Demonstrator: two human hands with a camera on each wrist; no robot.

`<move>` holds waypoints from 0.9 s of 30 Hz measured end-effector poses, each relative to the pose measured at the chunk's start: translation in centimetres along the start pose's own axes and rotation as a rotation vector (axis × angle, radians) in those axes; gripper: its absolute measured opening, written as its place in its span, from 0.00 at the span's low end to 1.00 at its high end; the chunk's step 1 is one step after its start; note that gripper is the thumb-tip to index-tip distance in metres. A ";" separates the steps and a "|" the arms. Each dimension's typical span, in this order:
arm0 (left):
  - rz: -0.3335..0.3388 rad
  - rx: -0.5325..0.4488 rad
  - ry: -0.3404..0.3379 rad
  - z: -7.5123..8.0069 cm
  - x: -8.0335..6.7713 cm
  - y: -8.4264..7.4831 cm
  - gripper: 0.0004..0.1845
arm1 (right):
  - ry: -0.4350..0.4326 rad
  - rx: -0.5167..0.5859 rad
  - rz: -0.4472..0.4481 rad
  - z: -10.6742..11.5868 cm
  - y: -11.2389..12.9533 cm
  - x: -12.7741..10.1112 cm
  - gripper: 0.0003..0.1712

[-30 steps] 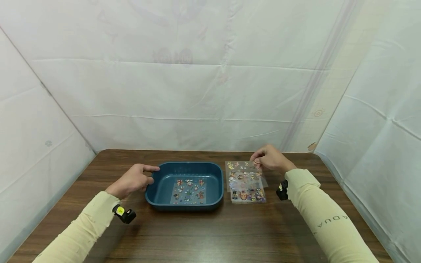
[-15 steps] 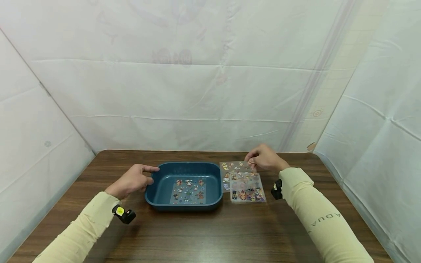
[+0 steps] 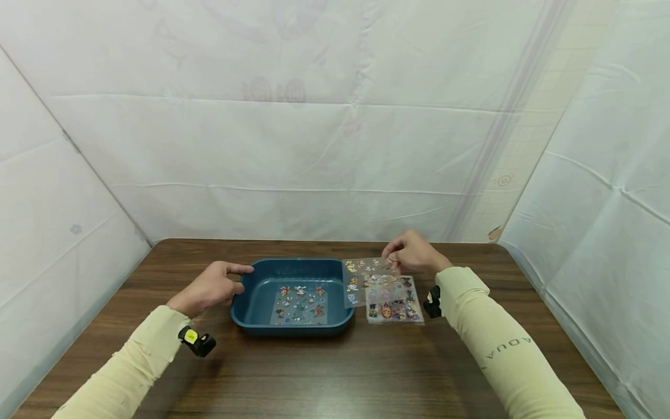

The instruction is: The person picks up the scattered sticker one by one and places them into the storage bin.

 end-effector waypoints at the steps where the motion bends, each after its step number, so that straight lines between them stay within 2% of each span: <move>1: 0.002 -0.001 0.000 0.0 0.0 0.0 0.28 | 0.001 0.006 -0.001 -0.1 0.1 0.1 0.13; 15: 0.012 0.018 -0.026 -0.1 0.4 0.0 0.28 | -0.003 0.042 -0.020 -1.3 1.0 0.9 0.13; 19: 0.018 0.017 -0.021 0.0 0.4 0.0 0.28 | 0.005 0.019 0.001 -1.5 1.1 1.2 0.13; 27: 0.025 0.027 -0.025 0.0 0.3 0.1 0.28 | -0.004 0.022 -0.014 -2.2 1.7 1.7 0.13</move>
Point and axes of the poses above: each hand's wrist, its own x-axis towards the middle knuckle, its own z-axis out of the back of the hand, y = z × x, the point moved 1 cm from there along x, towards the middle knuckle, and after that the axes turned 5 degrees about -x, right-handed, at the moved point
